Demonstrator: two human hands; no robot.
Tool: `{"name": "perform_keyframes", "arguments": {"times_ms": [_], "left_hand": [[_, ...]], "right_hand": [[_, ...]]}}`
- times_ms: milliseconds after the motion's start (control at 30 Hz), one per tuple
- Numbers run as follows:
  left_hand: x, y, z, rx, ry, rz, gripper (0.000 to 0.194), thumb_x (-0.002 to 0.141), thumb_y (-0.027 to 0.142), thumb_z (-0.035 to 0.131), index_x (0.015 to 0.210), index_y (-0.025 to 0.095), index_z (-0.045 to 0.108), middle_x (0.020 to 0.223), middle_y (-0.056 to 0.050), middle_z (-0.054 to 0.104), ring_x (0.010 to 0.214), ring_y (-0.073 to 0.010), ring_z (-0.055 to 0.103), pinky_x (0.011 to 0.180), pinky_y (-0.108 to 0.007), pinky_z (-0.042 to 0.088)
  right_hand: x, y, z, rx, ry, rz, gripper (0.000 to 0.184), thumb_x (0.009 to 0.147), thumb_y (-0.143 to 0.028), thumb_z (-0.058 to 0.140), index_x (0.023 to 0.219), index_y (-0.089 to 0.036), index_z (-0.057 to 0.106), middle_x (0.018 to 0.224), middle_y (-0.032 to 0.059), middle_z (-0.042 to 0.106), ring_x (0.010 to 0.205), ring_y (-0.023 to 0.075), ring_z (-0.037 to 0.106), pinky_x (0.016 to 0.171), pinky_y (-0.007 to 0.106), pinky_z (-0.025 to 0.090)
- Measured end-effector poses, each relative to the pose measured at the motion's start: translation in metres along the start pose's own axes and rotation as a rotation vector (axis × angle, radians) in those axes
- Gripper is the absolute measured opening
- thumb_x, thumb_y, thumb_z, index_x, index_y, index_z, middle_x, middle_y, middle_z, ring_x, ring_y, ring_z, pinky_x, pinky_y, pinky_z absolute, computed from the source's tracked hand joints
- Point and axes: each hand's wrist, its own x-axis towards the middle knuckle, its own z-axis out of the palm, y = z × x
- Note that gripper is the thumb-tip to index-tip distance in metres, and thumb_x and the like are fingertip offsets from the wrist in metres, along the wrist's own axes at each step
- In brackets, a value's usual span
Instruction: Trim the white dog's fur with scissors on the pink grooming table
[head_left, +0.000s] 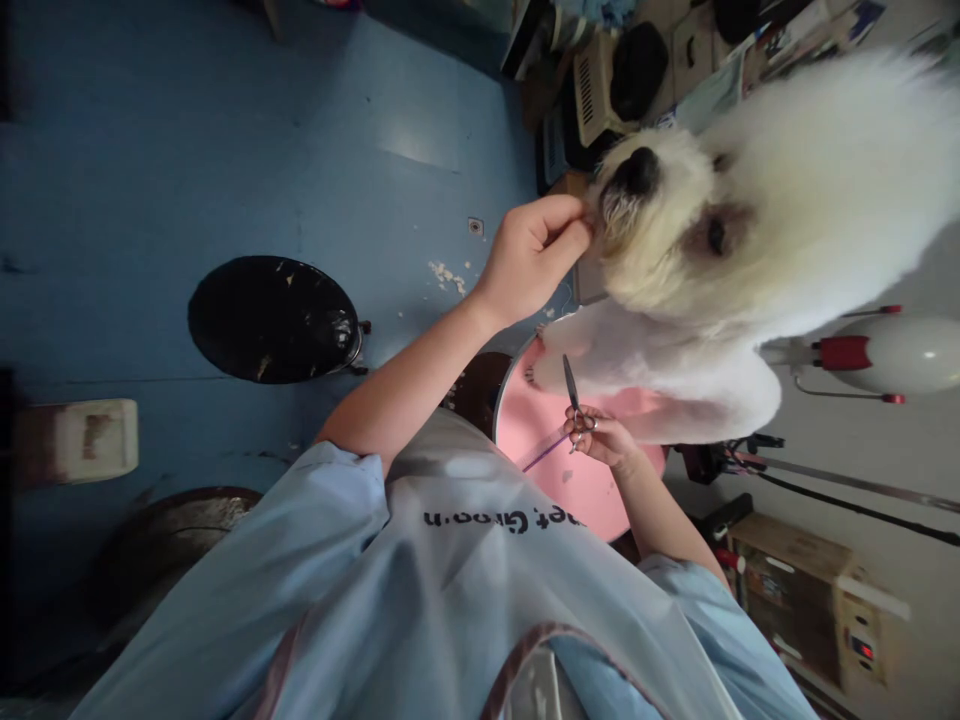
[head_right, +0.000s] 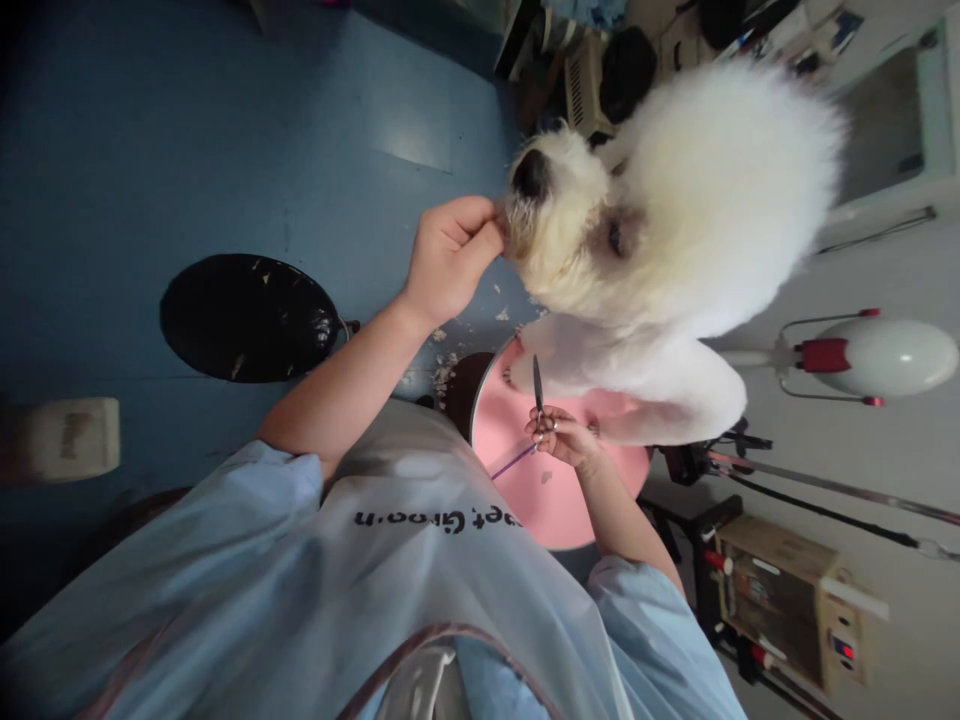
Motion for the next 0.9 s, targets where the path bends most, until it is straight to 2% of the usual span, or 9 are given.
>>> {"name": "perform_keyframes", "arguments": {"times_ms": [100, 233, 367, 533, 667, 800, 900], "left_hand": [[0.0, -0.001, 0.0, -0.001, 0.039, -0.048, 0.043, 0.088, 0.037, 0.055, 0.057, 0.012, 0.039, 0.06, 0.001, 0.033, 0.062, -0.0041, 0.047, 0.06, -0.02, 0.037], [0.0, -0.003, 0.001, 0.007, 0.085, -0.104, 0.044, 0.086, 0.04, 0.057, 0.057, 0.012, 0.041, 0.061, 0.0, 0.034, 0.068, -0.0065, 0.053, 0.063, -0.02, 0.041], [-0.001, -0.002, 0.0, 0.025, 0.088, -0.103, 0.047, 0.085, 0.048, 0.055, 0.058, 0.012, 0.042, 0.06, 0.001, 0.036, 0.064, -0.0042, 0.05, 0.06, -0.018, 0.04], [-0.001, -0.002, -0.001, 0.034, 0.079, -0.097, 0.047, 0.086, 0.049, 0.052, 0.059, 0.012, 0.045, 0.06, 0.001, 0.038, 0.062, -0.0039, 0.051, 0.059, -0.018, 0.04], [-0.001, -0.003, -0.001, 0.022, 0.093, -0.116, 0.043, 0.087, 0.044, 0.055, 0.06, 0.011, 0.047, 0.06, 0.001, 0.039, 0.063, -0.0047, 0.052, 0.059, -0.018, 0.041], [-0.001, -0.005, -0.003, 0.036, 0.092, -0.126, 0.042, 0.088, 0.044, 0.052, 0.061, 0.012, 0.047, 0.061, 0.0, 0.039, 0.065, -0.0057, 0.054, 0.061, -0.019, 0.043], [-0.001, -0.008, -0.005, 0.009, 0.076, -0.098, 0.042, 0.089, 0.046, 0.051, 0.064, 0.012, 0.049, 0.062, 0.0, 0.04, 0.061, -0.0044, 0.05, 0.06, -0.019, 0.043]], "right_hand": [[0.003, 0.001, 0.0, 0.05, -0.026, 0.036, 0.031, 0.07, -0.036, 0.063, 0.093, -0.015, 0.06, 0.084, 0.0078, 0.066, 0.069, 0.0164, 0.064, 0.063, 0.028, 0.051], [0.008, 0.003, -0.002, 0.013, -0.003, 0.016, 0.03, 0.063, -0.021, 0.067, 0.092, -0.016, 0.06, 0.079, 0.0043, 0.066, 0.064, 0.0123, 0.062, 0.06, 0.022, 0.048], [0.015, 0.004, -0.007, 0.012, -0.043, 0.08, 0.031, 0.072, -0.036, 0.063, 0.095, -0.015, 0.06, 0.086, 0.0087, 0.067, 0.071, 0.0166, 0.064, 0.062, 0.027, 0.05], [0.025, 0.011, -0.015, 0.0, -0.031, 0.027, 0.025, 0.071, -0.022, 0.063, 0.095, -0.016, 0.06, 0.084, 0.0058, 0.068, 0.065, 0.0125, 0.061, 0.062, 0.023, 0.049], [0.031, 0.015, -0.018, 0.014, -0.042, 0.075, 0.028, 0.079, -0.035, 0.057, 0.097, -0.014, 0.061, 0.089, 0.0098, 0.068, 0.073, 0.0168, 0.063, 0.065, 0.028, 0.05], [0.037, 0.019, -0.019, -0.027, -0.019, 0.056, 0.025, 0.072, -0.02, 0.063, 0.096, -0.015, 0.061, 0.084, 0.0061, 0.068, 0.064, 0.0126, 0.061, 0.06, 0.023, 0.049], [0.043, 0.022, -0.02, 0.001, -0.037, 0.09, 0.028, 0.077, -0.031, 0.061, 0.098, -0.014, 0.061, 0.087, 0.009, 0.069, 0.069, 0.0154, 0.064, 0.059, 0.025, 0.051]]}}
